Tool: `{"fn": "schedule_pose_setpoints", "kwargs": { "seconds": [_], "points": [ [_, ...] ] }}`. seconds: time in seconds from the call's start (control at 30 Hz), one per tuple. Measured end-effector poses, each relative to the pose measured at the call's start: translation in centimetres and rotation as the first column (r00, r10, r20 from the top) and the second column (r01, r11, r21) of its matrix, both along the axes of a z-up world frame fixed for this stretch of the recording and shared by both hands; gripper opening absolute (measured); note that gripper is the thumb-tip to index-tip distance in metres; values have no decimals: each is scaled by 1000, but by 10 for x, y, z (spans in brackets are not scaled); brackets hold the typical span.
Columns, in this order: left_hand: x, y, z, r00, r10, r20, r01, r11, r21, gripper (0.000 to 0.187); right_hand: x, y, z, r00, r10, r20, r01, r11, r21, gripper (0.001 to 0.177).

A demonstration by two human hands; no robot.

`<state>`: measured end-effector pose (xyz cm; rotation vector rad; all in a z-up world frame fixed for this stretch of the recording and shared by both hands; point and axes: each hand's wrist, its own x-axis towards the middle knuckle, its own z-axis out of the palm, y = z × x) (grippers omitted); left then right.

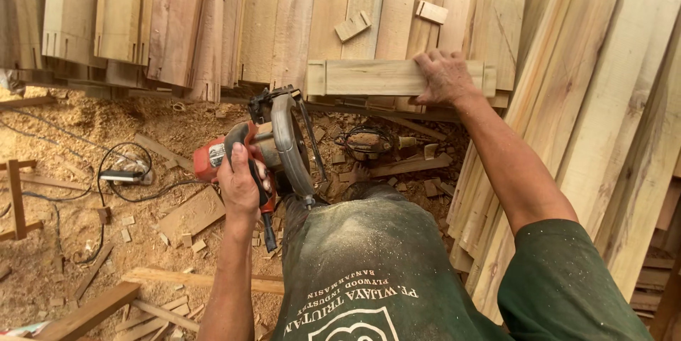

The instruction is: The person uses a handheld circular saw to cut notches into wooden planks. They repeatedly position the saw, cut along marked lines, and set the planks aside.

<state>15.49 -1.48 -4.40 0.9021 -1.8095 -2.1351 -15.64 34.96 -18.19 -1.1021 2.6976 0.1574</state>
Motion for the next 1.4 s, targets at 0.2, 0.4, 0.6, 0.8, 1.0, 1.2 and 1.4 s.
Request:
{"fn": "schedule_pose_setpoints", "kwargs": {
  "seconds": [0.2,0.4,0.6,0.8,1.0,1.2,1.4],
  "points": [
    [9,-1,-17,1000,-23,4,23,999,-26,49,68,-15,49,865,-276,419,354,928,-120,100],
    [13,2,-15,999,-36,-32,36,999,-24,51,143,-9,59,411,-263,873,799,565,-206,95],
    [10,4,-3,993,-69,-94,70,998,2,60,184,23,41,381,-285,880,901,329,-284,97],
    [6,10,7,999,-40,-28,38,998,-50,63,188,50,38,341,-458,821,940,149,-307,98],
    [3,11,11,999,-43,-29,42,999,-26,65,158,62,30,370,-623,689,911,97,-402,91],
    [0,10,11,996,-87,15,87,996,-30,68,162,42,10,-12,-586,810,988,-131,-80,91],
    [-2,9,13,995,-77,62,79,996,-33,69,197,41,-23,147,-745,651,975,0,-221,96]
  ]
}}
